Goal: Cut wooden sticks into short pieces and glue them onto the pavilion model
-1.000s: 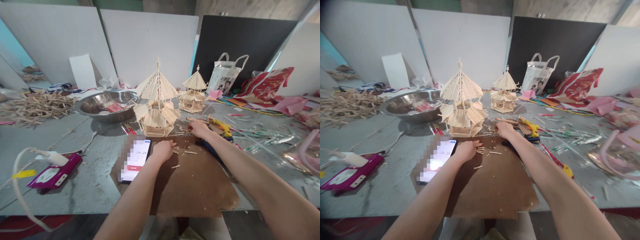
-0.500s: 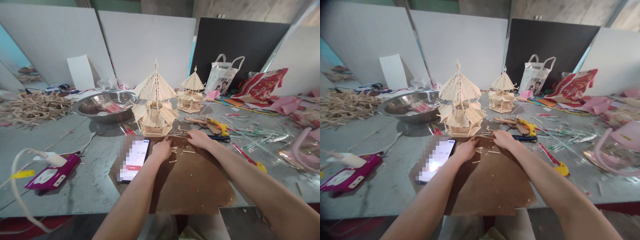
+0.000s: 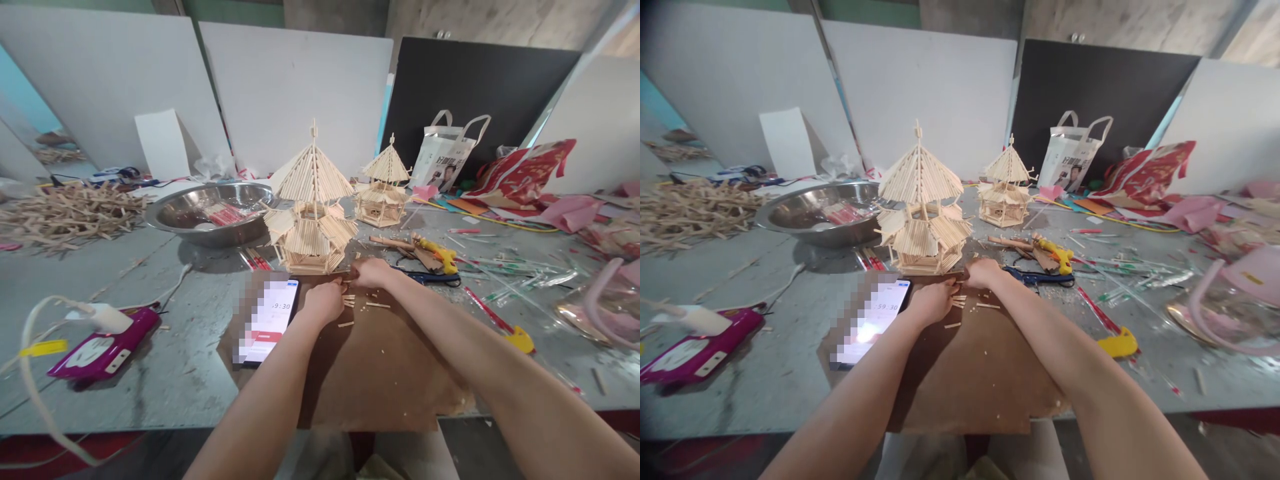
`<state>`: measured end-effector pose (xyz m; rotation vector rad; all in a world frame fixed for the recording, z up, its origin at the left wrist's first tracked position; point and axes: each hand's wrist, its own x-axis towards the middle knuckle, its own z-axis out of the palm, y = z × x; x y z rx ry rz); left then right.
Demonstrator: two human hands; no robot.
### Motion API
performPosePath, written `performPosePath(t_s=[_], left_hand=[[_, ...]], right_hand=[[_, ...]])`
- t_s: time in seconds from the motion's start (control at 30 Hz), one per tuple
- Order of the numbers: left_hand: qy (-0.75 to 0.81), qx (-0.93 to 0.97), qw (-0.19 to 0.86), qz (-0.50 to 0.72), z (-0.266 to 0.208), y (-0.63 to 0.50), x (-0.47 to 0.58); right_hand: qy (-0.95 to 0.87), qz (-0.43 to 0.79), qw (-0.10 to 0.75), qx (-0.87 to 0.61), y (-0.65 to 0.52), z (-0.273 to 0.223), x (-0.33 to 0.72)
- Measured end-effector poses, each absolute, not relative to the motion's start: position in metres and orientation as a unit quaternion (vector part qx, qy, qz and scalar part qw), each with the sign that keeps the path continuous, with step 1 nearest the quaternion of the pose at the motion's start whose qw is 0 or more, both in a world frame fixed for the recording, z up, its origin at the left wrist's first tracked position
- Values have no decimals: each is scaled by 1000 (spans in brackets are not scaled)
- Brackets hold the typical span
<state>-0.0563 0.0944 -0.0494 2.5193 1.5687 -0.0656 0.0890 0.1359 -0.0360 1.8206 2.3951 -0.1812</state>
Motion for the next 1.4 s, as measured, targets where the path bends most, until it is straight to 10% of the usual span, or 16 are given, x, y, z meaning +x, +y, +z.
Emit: performPosePath(t_s=[1.4], left_hand=[[541,839,58,7,-54,90,-52]], right_hand=[[839,47,-1,542,111,-59,84]])
